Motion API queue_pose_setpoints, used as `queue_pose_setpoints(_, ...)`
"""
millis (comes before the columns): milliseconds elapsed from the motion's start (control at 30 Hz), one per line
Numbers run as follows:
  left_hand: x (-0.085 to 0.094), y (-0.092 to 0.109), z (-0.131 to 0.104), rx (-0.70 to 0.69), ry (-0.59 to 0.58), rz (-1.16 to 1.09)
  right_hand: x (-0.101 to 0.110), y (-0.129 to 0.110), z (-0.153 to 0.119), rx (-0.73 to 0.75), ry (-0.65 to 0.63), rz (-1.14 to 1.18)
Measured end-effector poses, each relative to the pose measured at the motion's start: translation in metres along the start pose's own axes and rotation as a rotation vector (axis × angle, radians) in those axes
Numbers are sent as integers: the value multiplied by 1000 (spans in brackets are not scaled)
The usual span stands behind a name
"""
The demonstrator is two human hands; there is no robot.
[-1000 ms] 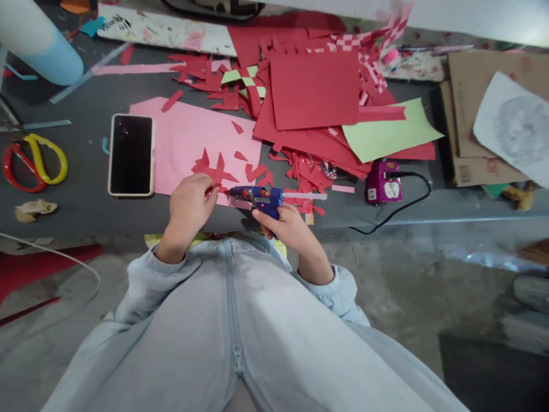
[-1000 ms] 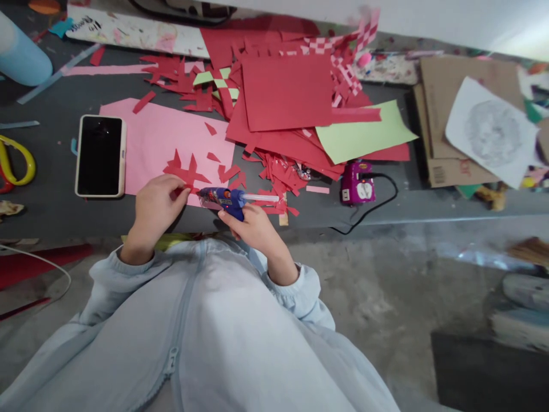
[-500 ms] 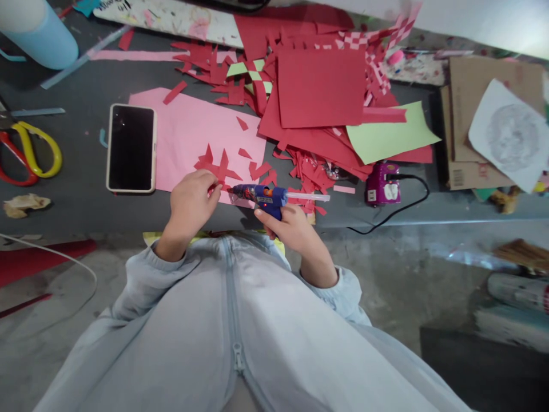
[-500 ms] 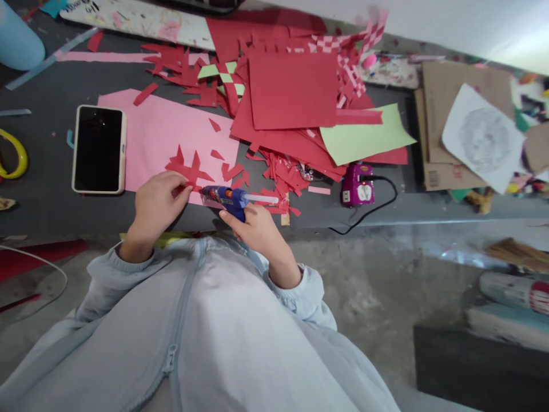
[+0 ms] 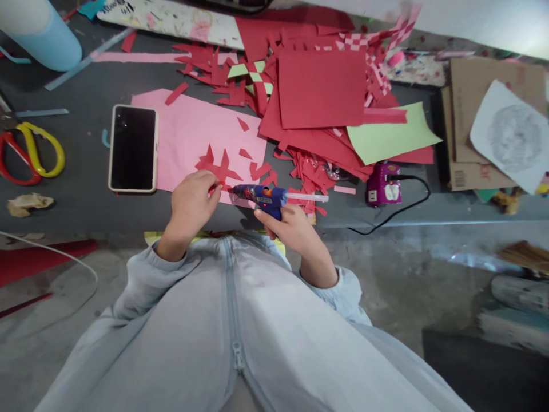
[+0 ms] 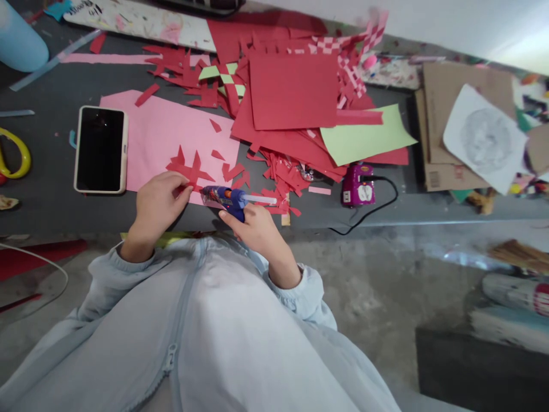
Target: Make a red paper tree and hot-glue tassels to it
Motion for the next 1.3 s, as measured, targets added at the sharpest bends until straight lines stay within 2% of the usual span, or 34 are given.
queue_pose_setpoints(433, -1, 0, 0, 10, -10, 6, 1, 0, -3, -1, 10, -8)
queue_pose_setpoints(733, 0, 0, 1, 17, -20, 15, -7, -1, 6, -19, 25, 26)
queue_pose_setpoints(1000, 0, 1, 1, 13, -17, 24, 1, 0, 2, -2, -1, -2)
queue_pose_setpoints(1300, 2, 2, 1, 24, -26, 39, -2, -6, 4, -14, 19, 6)
Point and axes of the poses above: each hand's wrist, its own z-axis towards the middle knuckle, its own x-axis out of the back of the hand, y = z × x, the point moved 3 cm from there along z, towards the middle knuckle, and after that the axes turned 8 degrees about -x, right-handed, at the moved point
